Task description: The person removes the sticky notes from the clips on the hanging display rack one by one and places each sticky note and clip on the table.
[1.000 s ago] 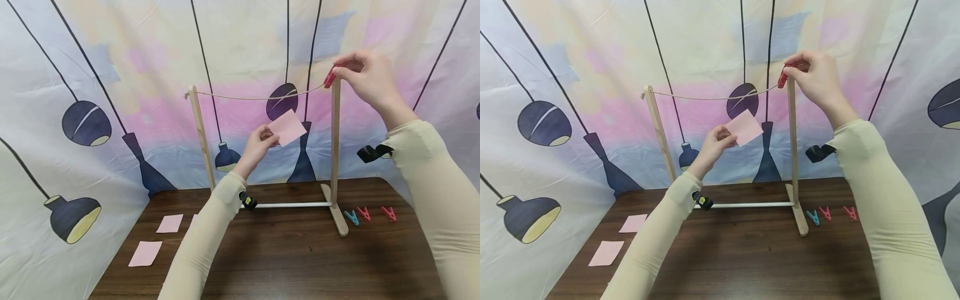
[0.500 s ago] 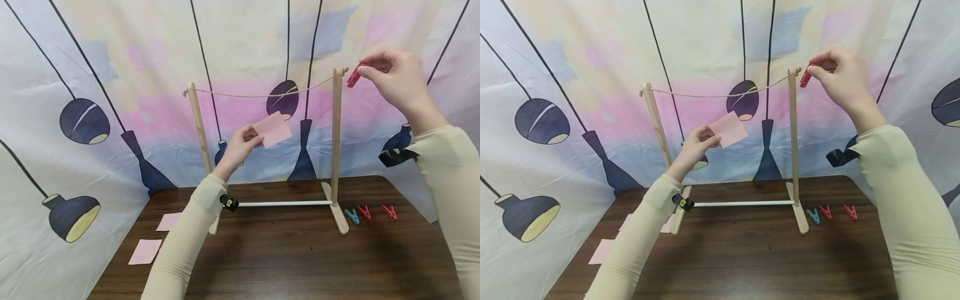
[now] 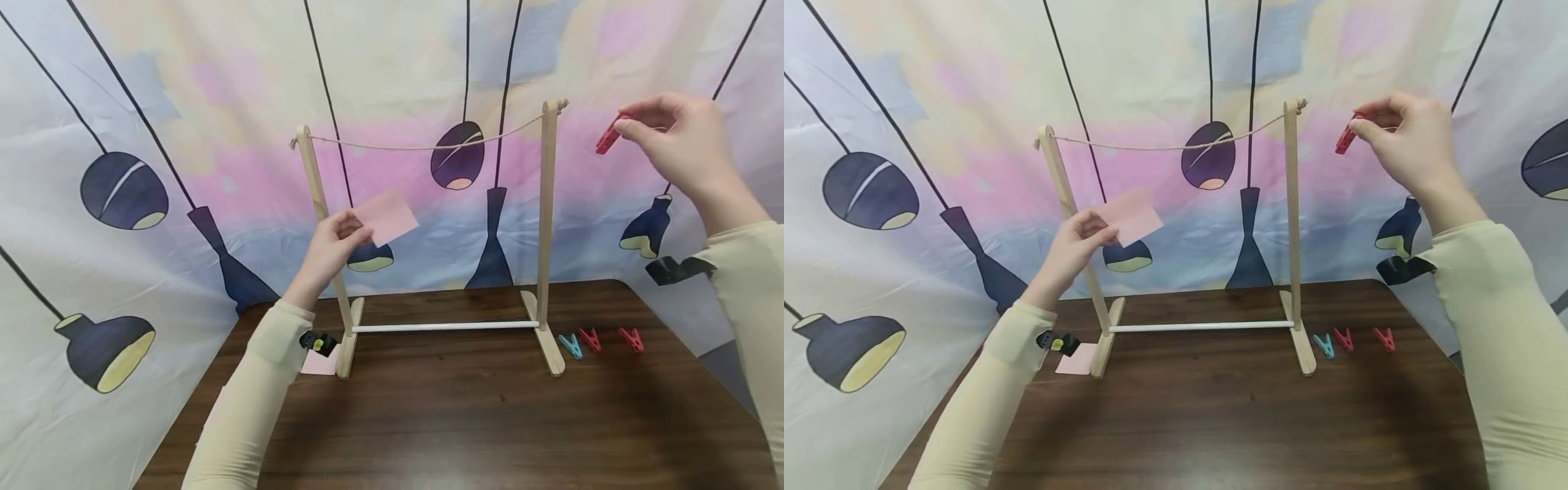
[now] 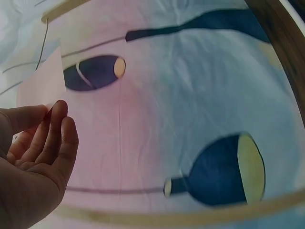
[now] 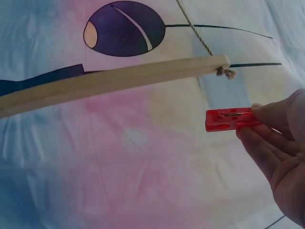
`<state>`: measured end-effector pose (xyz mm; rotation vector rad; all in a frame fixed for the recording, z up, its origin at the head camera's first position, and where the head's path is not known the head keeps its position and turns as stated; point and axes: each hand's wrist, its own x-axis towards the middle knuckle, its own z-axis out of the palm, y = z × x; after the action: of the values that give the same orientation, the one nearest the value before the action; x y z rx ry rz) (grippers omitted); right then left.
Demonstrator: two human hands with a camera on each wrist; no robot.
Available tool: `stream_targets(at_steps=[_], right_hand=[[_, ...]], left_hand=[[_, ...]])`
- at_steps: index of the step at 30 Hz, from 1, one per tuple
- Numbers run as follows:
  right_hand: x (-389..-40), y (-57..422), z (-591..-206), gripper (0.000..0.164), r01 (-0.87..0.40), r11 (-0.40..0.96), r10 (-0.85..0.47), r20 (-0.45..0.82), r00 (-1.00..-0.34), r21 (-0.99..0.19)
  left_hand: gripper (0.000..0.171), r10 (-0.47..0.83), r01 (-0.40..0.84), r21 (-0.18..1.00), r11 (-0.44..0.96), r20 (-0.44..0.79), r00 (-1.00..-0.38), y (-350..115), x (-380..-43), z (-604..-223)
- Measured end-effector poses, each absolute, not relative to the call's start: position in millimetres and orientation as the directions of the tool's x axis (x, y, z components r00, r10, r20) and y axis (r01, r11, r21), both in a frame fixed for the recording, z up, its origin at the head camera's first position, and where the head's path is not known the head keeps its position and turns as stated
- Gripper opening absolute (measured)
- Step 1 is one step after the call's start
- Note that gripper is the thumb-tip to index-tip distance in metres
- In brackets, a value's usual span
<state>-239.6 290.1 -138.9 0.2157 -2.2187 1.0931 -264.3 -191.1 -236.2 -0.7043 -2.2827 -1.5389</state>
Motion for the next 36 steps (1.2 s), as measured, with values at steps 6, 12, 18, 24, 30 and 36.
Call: stream_targets(at_steps=[6, 12, 18, 24, 30, 36], right_hand=[[-236, 302, -151, 0.043, -0.344, 0.702, 0.151, 0.603, -0.783, -0.624], [-235, 312, -162, 0.047, -0.318, 0.743, 0.141, 0.603, -0.785, -0.589], [-233, 320, -174, 0.048, -0.294, 0.759, 0.143, 0.590, -0.795, -0.581], [-232, 328, -184, 0.043, -0.279, 0.761, 0.154, 0.582, -0.799, -0.585], [-231, 334, -198, 0.047, -0.270, 0.775, 0.142, 0.573, -0.807, -0.571], [-230, 339, -211, 0.051, -0.215, 0.808, 0.153, 0.548, -0.822, -0.548]], left_hand=[[0.025, 0.180, 0.533, 0.775, 0.339, 0.503, -0.845, -226, -250, -242], [0.030, 0.140, 0.509, 0.767, 0.390, 0.497, -0.856, -263, -234, -245], [0.031, 0.094, 0.472, 0.754, 0.456, 0.487, -0.868, -293, -217, -248], [0.027, 0.052, 0.464, 0.772, 0.435, 0.493, -0.868, -312, -206, -254], [0.024, 0.044, 0.449, 0.762, 0.466, 0.487, -0.872, -325, -198, -262], [0.026, 0.064, 0.420, 0.711, 0.564, 0.469, -0.881, -336, -192, -270]])
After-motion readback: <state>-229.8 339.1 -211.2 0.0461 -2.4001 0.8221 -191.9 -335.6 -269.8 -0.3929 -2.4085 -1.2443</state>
